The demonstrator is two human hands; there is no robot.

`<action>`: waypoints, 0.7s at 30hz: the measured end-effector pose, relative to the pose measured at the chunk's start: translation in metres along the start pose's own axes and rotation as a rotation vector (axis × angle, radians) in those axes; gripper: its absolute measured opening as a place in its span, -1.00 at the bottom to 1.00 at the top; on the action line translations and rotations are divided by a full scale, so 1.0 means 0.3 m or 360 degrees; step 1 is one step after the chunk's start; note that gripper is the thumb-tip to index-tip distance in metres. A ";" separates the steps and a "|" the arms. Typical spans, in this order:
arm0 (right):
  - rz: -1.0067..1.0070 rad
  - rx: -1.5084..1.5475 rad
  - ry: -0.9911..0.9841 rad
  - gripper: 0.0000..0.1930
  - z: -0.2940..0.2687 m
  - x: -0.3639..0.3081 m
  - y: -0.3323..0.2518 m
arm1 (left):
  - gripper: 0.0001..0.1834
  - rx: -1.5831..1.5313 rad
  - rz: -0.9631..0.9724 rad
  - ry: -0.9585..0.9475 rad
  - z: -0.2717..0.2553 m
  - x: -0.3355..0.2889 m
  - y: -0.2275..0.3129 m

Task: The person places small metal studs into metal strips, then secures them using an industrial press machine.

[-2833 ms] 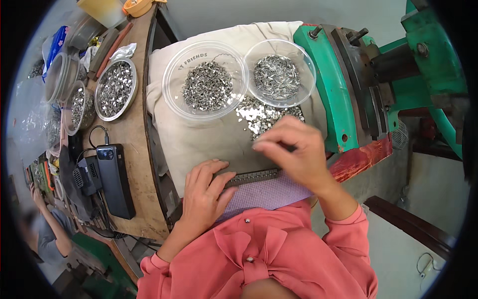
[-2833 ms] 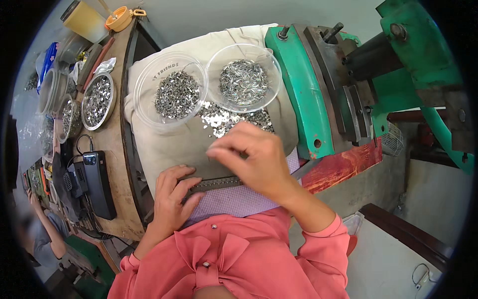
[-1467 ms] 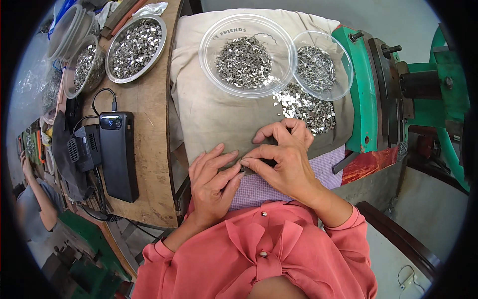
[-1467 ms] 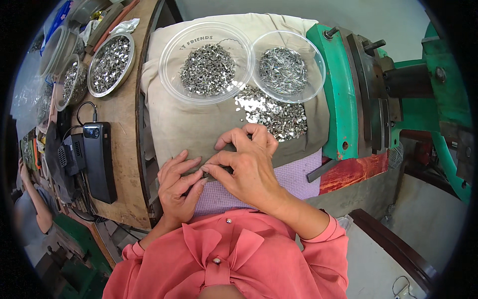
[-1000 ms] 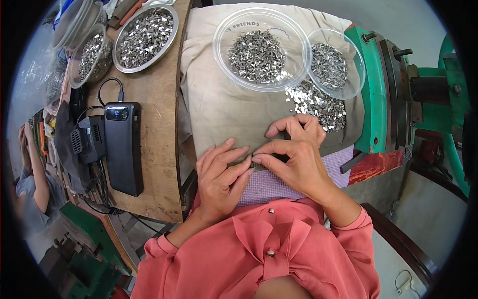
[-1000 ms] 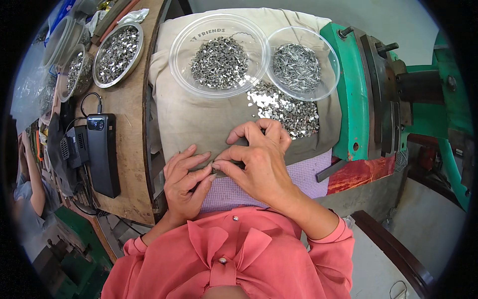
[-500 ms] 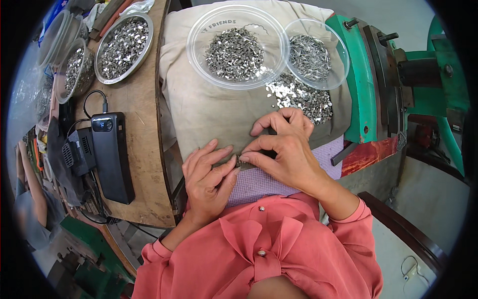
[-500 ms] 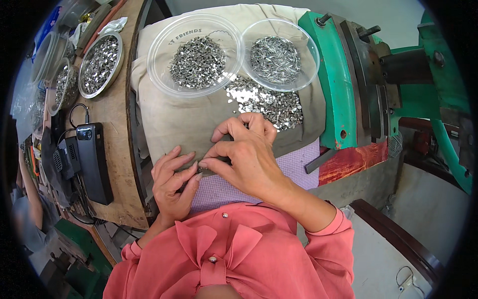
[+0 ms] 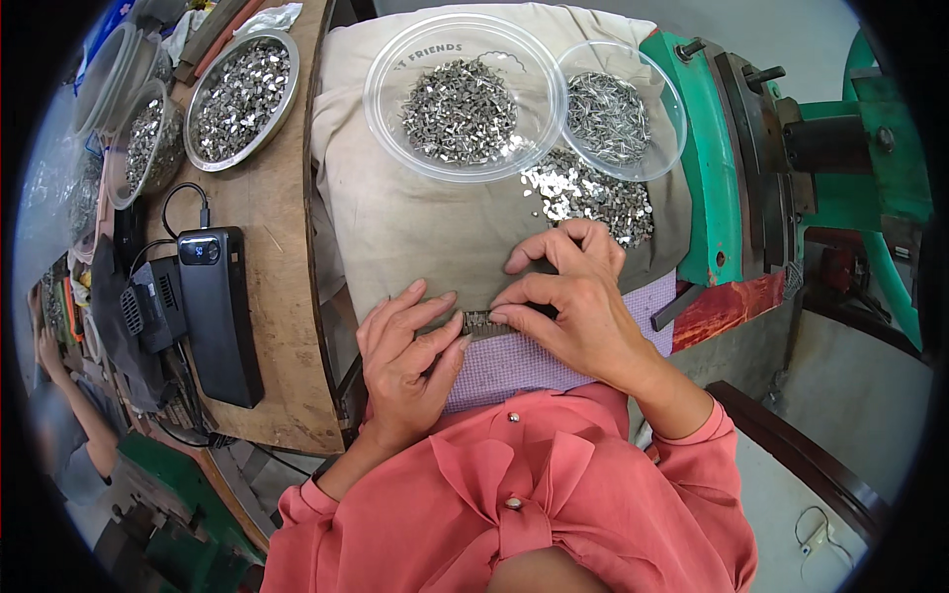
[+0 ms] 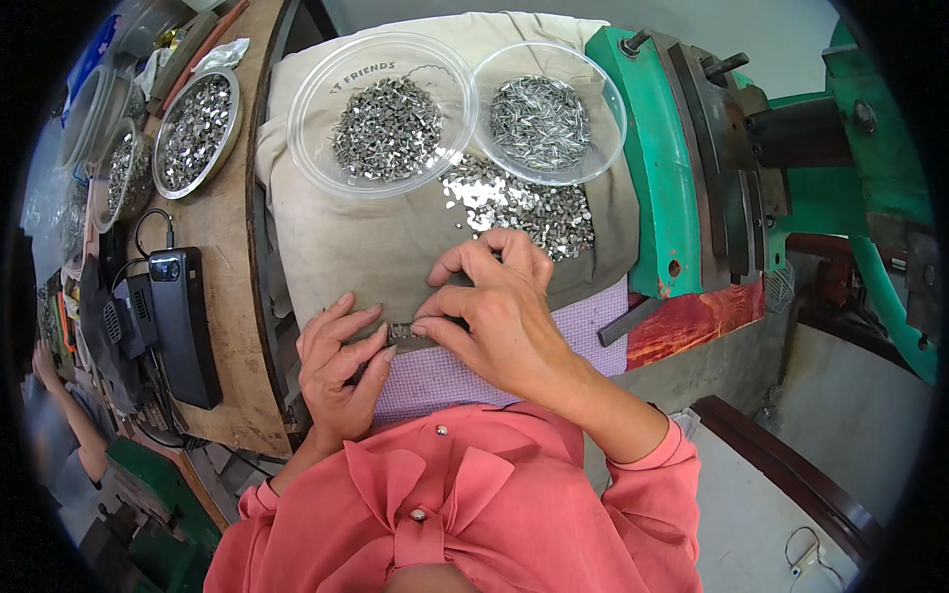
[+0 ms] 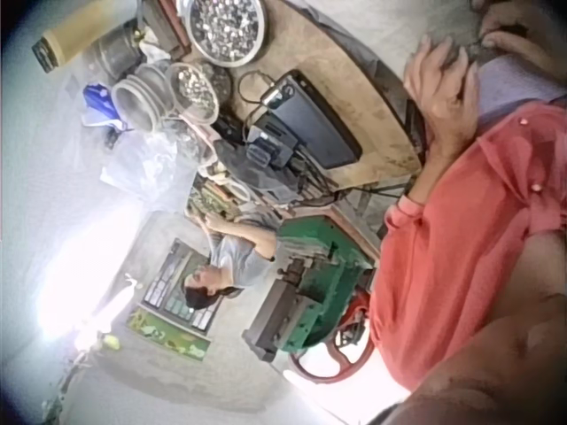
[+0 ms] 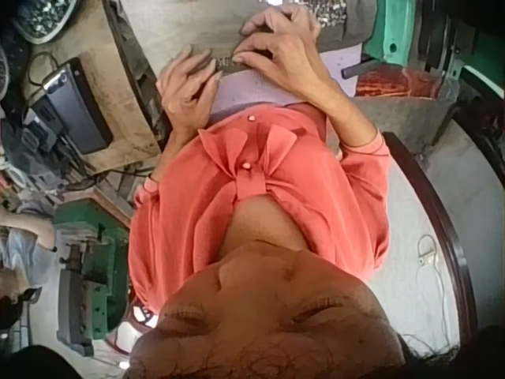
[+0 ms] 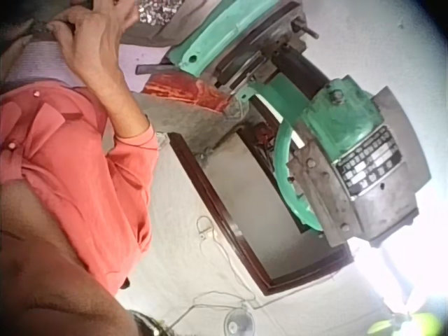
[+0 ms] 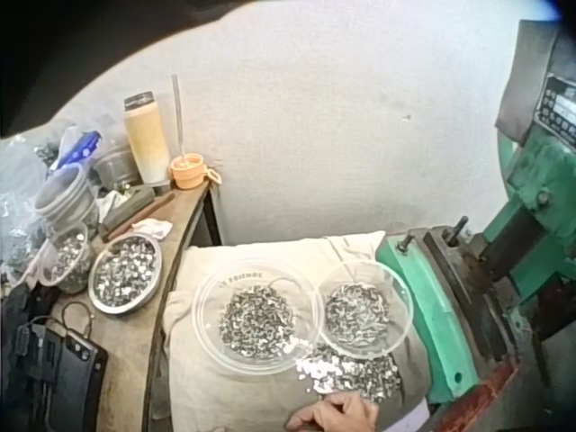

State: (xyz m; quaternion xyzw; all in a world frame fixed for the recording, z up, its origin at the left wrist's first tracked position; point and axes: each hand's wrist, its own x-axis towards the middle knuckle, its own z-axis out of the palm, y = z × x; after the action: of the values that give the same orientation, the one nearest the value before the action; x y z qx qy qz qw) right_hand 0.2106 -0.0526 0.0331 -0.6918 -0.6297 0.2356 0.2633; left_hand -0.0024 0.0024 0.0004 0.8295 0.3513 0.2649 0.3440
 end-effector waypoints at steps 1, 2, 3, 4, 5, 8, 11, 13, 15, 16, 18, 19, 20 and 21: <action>-0.0005 -0.0020 0.0003 -0.86 -0.003 -0.003 0.004 | -0.71 0.0000 -0.0001 0.0004 0.000 0.001 -0.001; -0.0008 -0.0022 0.0001 -0.86 -0.005 -0.001 0.004 | -0.72 -0.0002 0.0000 -0.0002 0.000 0.002 -0.001; -0.0001 -0.0008 0.0009 -0.86 -0.007 -0.002 0.002 | -0.72 -0.0004 0.0001 -0.0012 0.001 0.001 0.000; 0.0006 0.0006 0.0018 -0.86 -0.010 -0.003 0.001 | -0.72 -0.0006 0.0001 -0.0013 0.001 0.001 0.000; 0.0008 0.0005 0.0018 -0.86 -0.010 0.001 -0.002 | -0.72 -0.0010 0.0008 -0.0001 0.001 0.002 -0.001; 0.0020 -0.0009 -0.0019 -0.86 -0.010 0.012 -0.007 | -0.73 -0.0011 0.0015 0.0013 0.001 -0.001 -0.003; 0.0030 -0.0071 -0.0032 -0.85 -0.023 0.007 -0.001 | -0.73 -0.0006 0.0013 0.0013 0.001 0.000 -0.001; 0.0020 -0.0081 -0.0036 -0.85 -0.029 0.000 0.008 | -0.73 -0.0006 0.0011 0.0007 0.004 0.000 -0.001; 0.0022 -0.0060 -0.0044 -0.85 -0.030 0.007 0.001 | -0.73 -0.0003 0.0014 0.0018 0.004 0.000 -0.002; 0.0022 -0.0037 -0.0054 -0.84 -0.029 0.010 -0.003 | -0.73 -0.0003 0.0015 0.0014 0.002 0.000 0.000; 0.0035 -0.0035 -0.0059 -0.84 -0.027 0.013 -0.005 | -0.73 0.0001 0.0016 0.0011 -0.001 0.003 0.001; 0.0043 -0.0034 -0.0066 -0.84 -0.026 0.013 -0.005 | -0.73 -0.0002 0.0019 0.0009 0.000 0.003 -0.001; 0.0047 -0.0036 -0.0063 -0.84 -0.028 0.007 -0.001 | -0.73 -0.0005 0.0022 0.0009 0.002 0.001 -0.003; 0.0043 -0.0071 -0.0055 -0.84 -0.033 0.000 0.005 | -0.72 -0.0003 0.0023 0.0013 0.003 0.000 -0.004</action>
State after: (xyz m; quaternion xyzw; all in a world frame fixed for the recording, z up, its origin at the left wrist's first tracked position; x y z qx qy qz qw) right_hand 0.2183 -0.0532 0.0395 -0.7018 -0.6298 0.2371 0.2336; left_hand -0.0022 0.0028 -0.0011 0.8306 0.3466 0.2710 0.3414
